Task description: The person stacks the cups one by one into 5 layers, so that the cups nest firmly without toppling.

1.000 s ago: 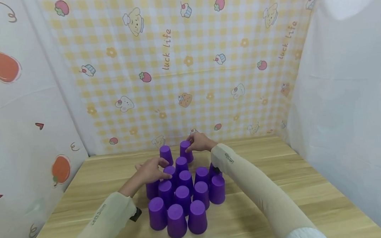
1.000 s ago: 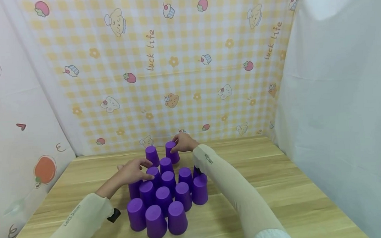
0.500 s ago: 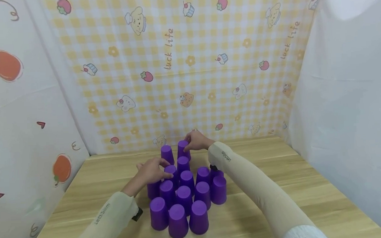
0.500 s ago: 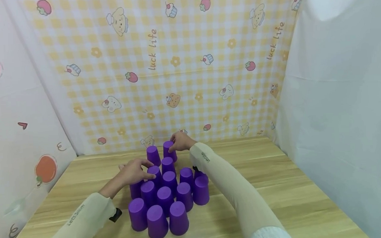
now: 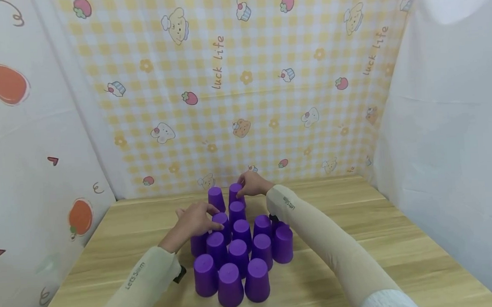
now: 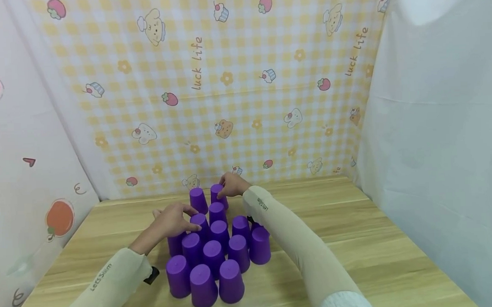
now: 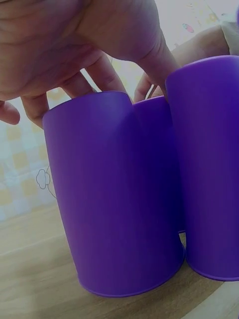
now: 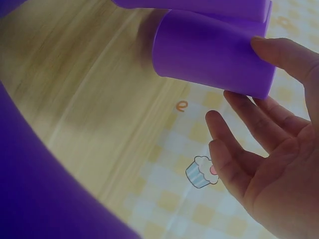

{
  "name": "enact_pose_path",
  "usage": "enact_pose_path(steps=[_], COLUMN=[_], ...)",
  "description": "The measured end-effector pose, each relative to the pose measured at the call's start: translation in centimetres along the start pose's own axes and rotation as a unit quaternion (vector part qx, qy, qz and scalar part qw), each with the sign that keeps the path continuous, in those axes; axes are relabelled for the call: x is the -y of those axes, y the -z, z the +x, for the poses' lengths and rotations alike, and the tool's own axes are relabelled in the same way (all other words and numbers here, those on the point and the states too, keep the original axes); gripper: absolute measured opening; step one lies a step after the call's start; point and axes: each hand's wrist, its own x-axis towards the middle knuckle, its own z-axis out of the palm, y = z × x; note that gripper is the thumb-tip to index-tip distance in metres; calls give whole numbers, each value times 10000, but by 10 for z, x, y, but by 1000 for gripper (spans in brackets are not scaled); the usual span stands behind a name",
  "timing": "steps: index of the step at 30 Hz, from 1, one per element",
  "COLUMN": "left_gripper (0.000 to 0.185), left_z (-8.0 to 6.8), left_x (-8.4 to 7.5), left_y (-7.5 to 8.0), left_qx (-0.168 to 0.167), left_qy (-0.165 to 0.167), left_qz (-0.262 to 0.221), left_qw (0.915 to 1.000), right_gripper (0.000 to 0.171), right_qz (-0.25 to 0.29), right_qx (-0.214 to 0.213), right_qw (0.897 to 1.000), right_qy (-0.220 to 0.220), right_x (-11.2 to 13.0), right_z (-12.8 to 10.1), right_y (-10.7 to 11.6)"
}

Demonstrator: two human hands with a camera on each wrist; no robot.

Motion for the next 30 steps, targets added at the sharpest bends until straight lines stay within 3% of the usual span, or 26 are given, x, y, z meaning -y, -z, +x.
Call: enact_pose_path(steps=[30], left_gripper=[43], left_z=[-2], left_x=[0], left_y=[-3], left_qx=[-180], left_qy=[42], left_qz=[-7], left_qw=[9998], right_gripper=[45], right_qz=[356], right_qx=[-114], right_qw=[9993], right_qy=[-88], right_x=[-9], right_z=[7], right_y=[-15])
